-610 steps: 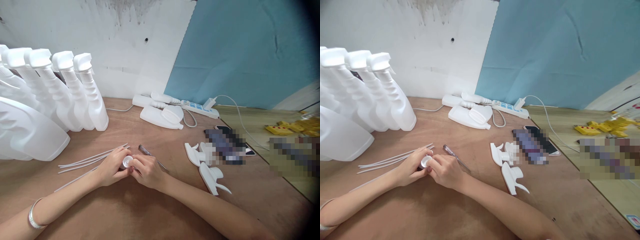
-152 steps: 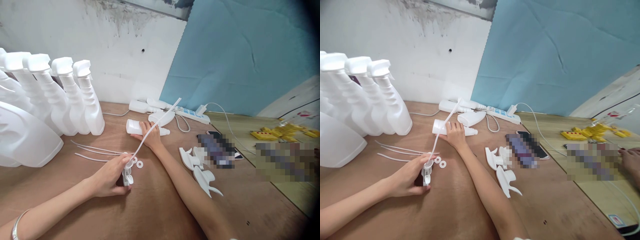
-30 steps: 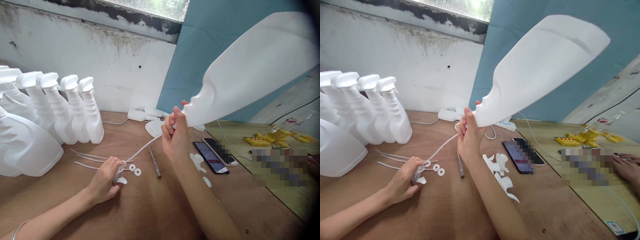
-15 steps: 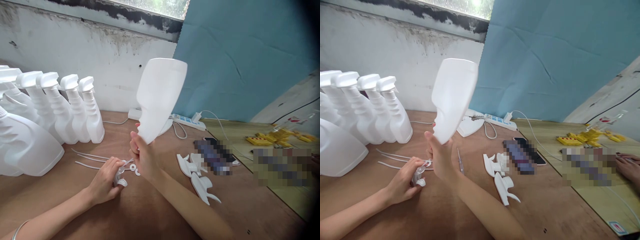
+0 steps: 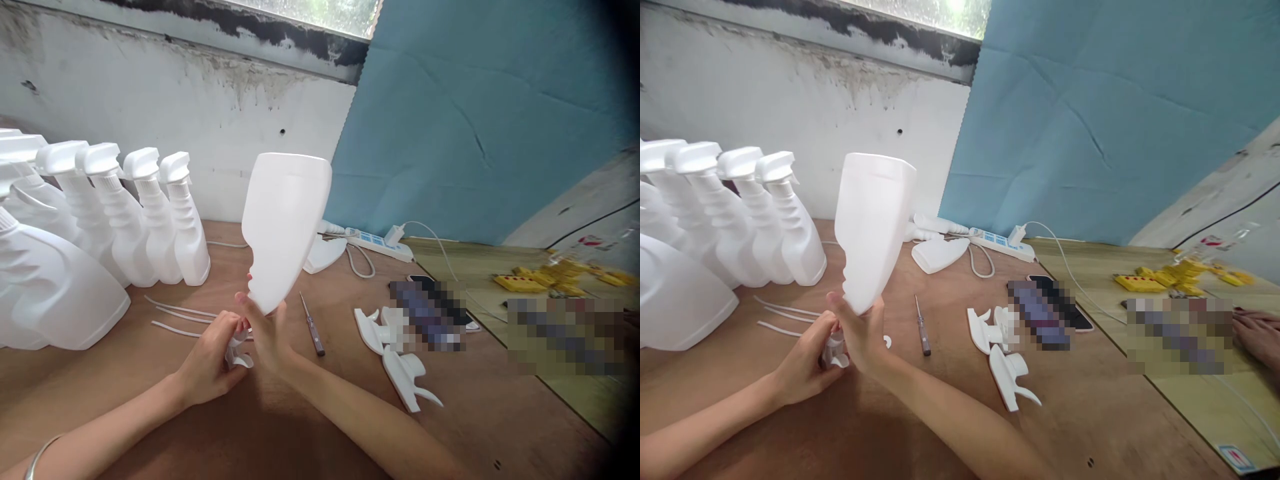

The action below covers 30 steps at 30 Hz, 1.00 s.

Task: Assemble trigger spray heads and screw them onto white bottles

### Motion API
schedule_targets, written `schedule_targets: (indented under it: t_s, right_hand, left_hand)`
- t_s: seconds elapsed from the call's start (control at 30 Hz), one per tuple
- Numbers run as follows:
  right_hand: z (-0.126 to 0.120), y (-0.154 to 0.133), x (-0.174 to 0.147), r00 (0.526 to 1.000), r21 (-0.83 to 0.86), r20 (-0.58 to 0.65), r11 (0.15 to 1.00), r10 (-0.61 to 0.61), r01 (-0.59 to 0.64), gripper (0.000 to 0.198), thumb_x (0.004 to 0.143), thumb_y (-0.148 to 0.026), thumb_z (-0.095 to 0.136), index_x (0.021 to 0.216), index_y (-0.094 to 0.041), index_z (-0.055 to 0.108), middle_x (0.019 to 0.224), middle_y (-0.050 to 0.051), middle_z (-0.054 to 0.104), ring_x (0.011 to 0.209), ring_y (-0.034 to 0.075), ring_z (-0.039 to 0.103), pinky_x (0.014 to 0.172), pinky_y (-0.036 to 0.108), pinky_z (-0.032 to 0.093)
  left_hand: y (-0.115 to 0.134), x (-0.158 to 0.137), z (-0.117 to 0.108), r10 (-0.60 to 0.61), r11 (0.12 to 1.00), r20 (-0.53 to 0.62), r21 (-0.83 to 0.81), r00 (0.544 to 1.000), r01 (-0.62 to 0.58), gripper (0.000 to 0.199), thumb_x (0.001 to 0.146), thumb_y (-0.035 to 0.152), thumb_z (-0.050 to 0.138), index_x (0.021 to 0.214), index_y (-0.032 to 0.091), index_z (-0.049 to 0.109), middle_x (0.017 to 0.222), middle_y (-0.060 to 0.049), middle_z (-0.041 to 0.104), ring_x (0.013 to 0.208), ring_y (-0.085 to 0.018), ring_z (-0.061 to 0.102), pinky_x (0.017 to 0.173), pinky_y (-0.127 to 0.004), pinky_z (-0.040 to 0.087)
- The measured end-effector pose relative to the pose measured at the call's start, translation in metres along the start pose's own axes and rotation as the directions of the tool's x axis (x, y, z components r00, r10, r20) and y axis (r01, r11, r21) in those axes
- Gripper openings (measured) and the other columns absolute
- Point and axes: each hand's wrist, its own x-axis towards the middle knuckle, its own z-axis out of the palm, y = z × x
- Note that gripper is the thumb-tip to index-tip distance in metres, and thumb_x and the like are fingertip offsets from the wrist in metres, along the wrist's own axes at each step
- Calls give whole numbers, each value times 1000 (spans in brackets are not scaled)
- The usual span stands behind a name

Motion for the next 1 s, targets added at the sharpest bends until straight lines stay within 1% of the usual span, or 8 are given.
schedule_targets:
  t_s: [0.1, 0.2, 0.4, 0.53, 0.6, 0.77, 0.9, 1.0]
  right_hand:
    - [-1, 2, 1, 999, -5, -51, 1000, -16, 16, 33, 64, -36, 68, 85, -17, 51, 60, -5, 48, 51, 8, 43, 49, 21, 39]
    - [-3, 7, 1, 998, 3, -42, 999, -35, 35, 36, 64, -35, 68, 91, -18, 51, 71, -2, 52, 59, 10, 48, 56, 23, 42]
    - [-7, 20, -2, 998, -4, 48, 999, 44, -44, 32, 64, -37, 69, 83, -19, 49, 63, -5, 47, 53, 8, 44, 52, 21, 39]
    - [-9, 25, -1, 992, -6, 121, 999, 37, -36, 30, 65, -40, 67, 77, -18, 50, 65, -4, 47, 55, 8, 44, 53, 20, 38]
    - [-11, 27, 0, 991, -11, 132, 1000, 28, -27, 32, 65, -43, 66, 79, -19, 50, 68, -2, 49, 59, 9, 46, 54, 21, 40]
    - [-15, 30, 1, 977, -59, 212, 998, 8, 5, 34, 66, -50, 62, 82, -21, 52, 70, 0, 51, 66, 12, 48, 59, 23, 43]
    - [-19, 30, 1, 953, -118, 302, 993, 29, 7, 28, 67, -46, 62, 75, -21, 52, 65, -2, 51, 63, 12, 48, 62, 24, 44]
    - [-21, 33, 2, 943, -136, 328, 991, 50, -6, 28, 66, -46, 63, 74, -21, 54, 62, -3, 51, 64, 12, 51, 66, 25, 44]
  left_hand:
    - [-3, -1, 1, -25, 999, -12, -20, 1000, 25, 31, 61, 10, 48, 90, 18, 40, 83, -3, 48, 72, -17, 46, 64, -29, 42]
    - [-4, -2, 1, -36, 998, 5, -47, 999, 36, 39, 62, 10, 48, 99, 18, 39, 89, -4, 49, 77, -18, 49, 68, -30, 44]
    - [-4, -4, 2, -112, 988, 7, -104, 994, 113, 55, 63, 13, 51, 114, 18, 30, 96, -6, 53, 81, -20, 54, 69, -32, 47]
    - [-5, -5, 3, -139, 980, -16, -149, 990, 135, 67, 63, 11, 52, 122, 18, 23, 103, -7, 53, 90, -22, 55, 73, -33, 48]
    - [-6, -5, 3, -166, 976, -17, -145, 986, 162, 65, 62, 11, 53, 120, 19, 24, 101, -7, 53, 86, -22, 55, 71, -33, 48]
    - [-9, -5, 5, -197, 976, -27, -103, 980, 193, 42, 64, 14, 53, 101, 19, 37, 85, -2, 52, 72, -18, 54, 62, -30, 48]
    - [-8, -2, 6, -148, 984, -36, -101, 988, 144, 52, 65, 12, 53, 114, 18, 36, 110, -9, 49, 95, -22, 53, 78, -33, 47]
    - [-6, 0, 6, -169, 977, -26, -140, 985, 163, 62, 63, 9, 52, 121, 18, 32, 122, -10, 44, 106, -24, 49, 84, -35, 46]
